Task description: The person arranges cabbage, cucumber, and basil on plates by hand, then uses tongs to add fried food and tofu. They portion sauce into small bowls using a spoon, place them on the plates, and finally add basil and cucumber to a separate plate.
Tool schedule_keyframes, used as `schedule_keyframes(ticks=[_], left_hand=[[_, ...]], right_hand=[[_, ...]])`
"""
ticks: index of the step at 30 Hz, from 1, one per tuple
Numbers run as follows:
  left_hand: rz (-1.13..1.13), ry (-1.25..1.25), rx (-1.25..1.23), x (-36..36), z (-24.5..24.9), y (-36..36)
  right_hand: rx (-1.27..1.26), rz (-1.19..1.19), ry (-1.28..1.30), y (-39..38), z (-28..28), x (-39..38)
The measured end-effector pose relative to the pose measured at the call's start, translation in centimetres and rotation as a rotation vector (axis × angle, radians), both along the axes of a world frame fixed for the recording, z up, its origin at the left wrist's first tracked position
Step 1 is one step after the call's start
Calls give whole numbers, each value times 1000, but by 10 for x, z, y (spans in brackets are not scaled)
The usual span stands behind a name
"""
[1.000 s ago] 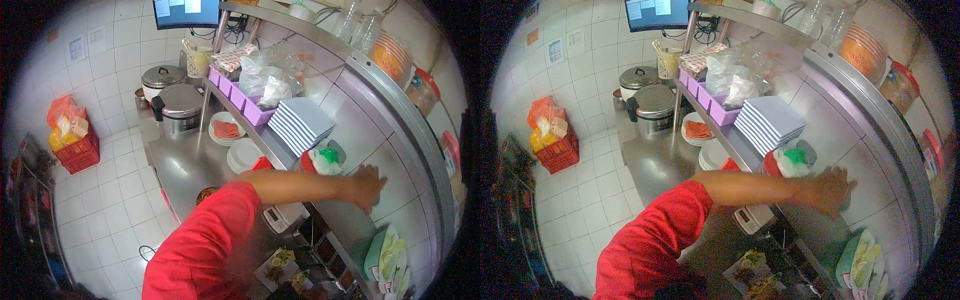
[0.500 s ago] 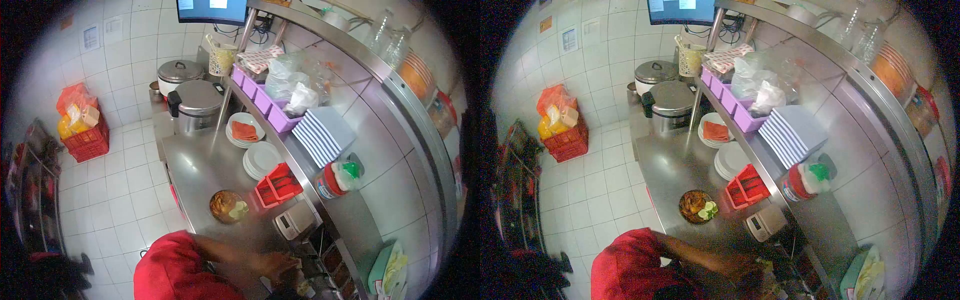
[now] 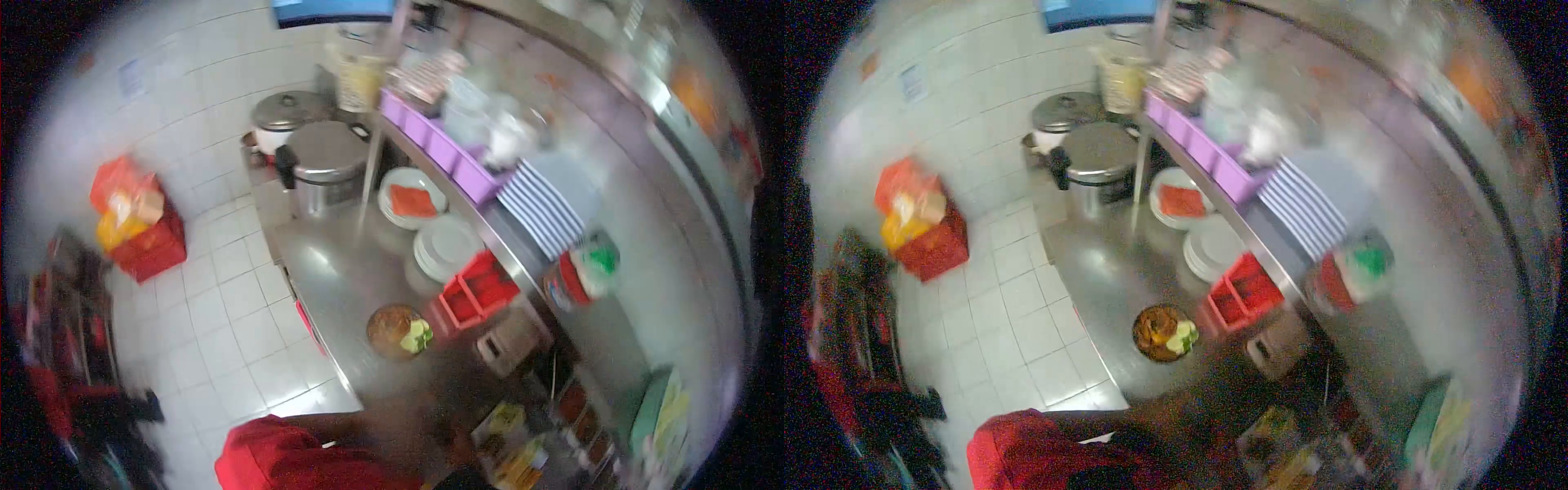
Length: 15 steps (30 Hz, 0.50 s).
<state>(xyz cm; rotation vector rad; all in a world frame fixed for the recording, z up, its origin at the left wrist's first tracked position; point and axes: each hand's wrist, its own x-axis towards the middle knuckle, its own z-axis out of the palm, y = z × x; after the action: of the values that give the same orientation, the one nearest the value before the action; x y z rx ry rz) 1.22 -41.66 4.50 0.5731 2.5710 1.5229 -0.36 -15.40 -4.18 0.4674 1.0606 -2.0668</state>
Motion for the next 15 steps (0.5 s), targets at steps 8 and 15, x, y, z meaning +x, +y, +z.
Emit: schedule_keyframes(ticks=[8, 15], left_hand=[[109, -246, -564, -16, -65, 26], [232, -54, -439, -22, -51, 42]], right_hand=[[1194, 333, 682, 2, 19, 0], [1543, 180, 941, 21, 75, 19]])
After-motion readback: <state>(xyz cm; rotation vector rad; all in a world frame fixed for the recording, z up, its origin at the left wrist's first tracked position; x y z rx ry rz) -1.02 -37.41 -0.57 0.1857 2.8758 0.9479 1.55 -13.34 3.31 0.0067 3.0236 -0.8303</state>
